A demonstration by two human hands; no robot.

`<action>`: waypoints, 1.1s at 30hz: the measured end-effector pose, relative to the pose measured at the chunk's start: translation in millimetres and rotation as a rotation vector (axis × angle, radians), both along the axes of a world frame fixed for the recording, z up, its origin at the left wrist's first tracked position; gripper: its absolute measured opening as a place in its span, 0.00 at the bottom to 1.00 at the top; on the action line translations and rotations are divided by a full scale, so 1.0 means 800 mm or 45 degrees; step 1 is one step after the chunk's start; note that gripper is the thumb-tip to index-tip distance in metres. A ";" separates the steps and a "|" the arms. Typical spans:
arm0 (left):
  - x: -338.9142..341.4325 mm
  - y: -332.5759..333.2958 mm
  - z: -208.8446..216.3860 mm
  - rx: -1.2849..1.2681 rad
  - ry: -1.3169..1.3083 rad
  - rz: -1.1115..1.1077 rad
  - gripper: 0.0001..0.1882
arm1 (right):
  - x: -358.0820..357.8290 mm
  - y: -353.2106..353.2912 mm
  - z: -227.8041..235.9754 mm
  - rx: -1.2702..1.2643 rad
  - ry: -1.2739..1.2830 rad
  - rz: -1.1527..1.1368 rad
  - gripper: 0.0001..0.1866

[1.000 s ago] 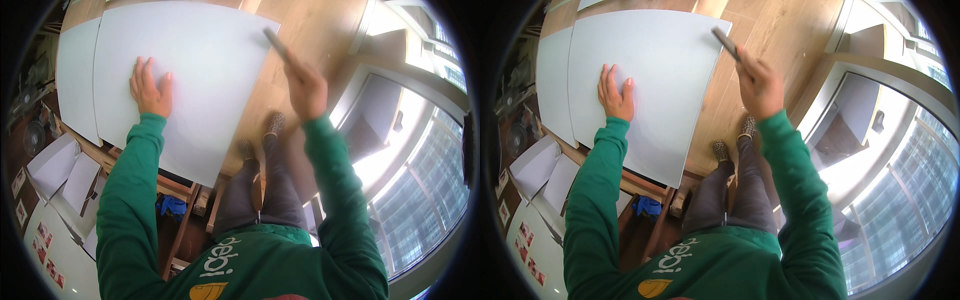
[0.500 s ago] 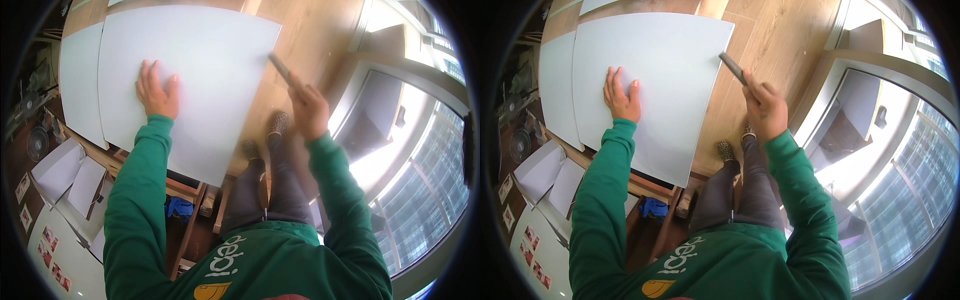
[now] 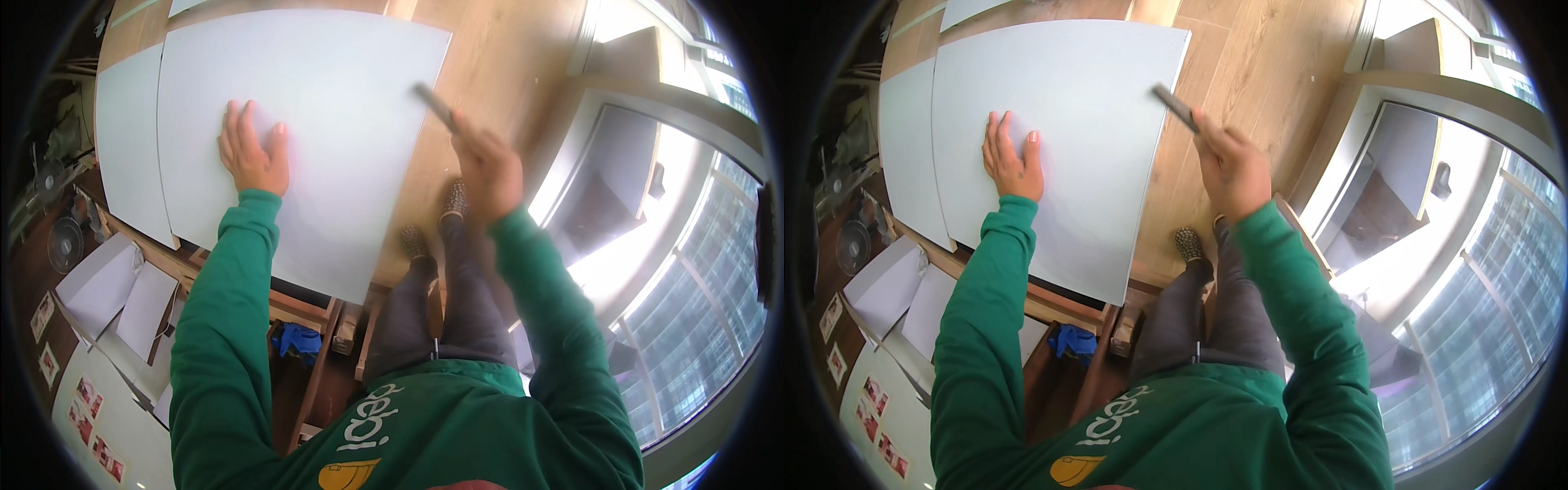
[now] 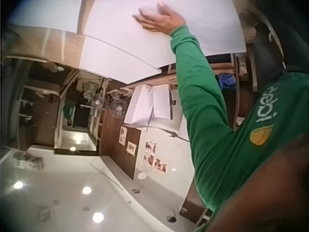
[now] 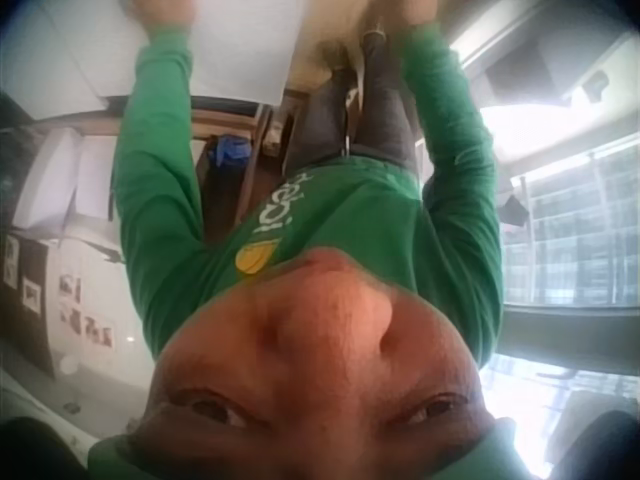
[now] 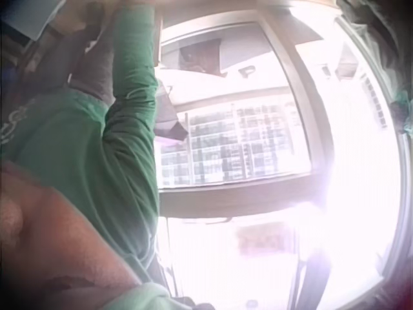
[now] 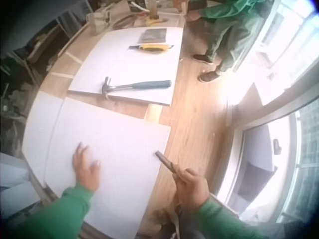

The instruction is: The person cleans the edges of white panels with a tool, sands the edges with a sanding block, and then stacks the panels on a table.

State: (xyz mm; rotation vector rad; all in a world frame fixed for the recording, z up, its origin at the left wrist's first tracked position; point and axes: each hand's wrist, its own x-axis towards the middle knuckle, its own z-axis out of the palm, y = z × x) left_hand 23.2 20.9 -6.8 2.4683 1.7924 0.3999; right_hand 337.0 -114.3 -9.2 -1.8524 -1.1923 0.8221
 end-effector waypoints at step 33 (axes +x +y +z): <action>-0.008 -0.003 -0.007 0.005 -0.025 0.028 0.31 | -0.043 -0.075 0.049 -0.309 1.005 -0.341 0.23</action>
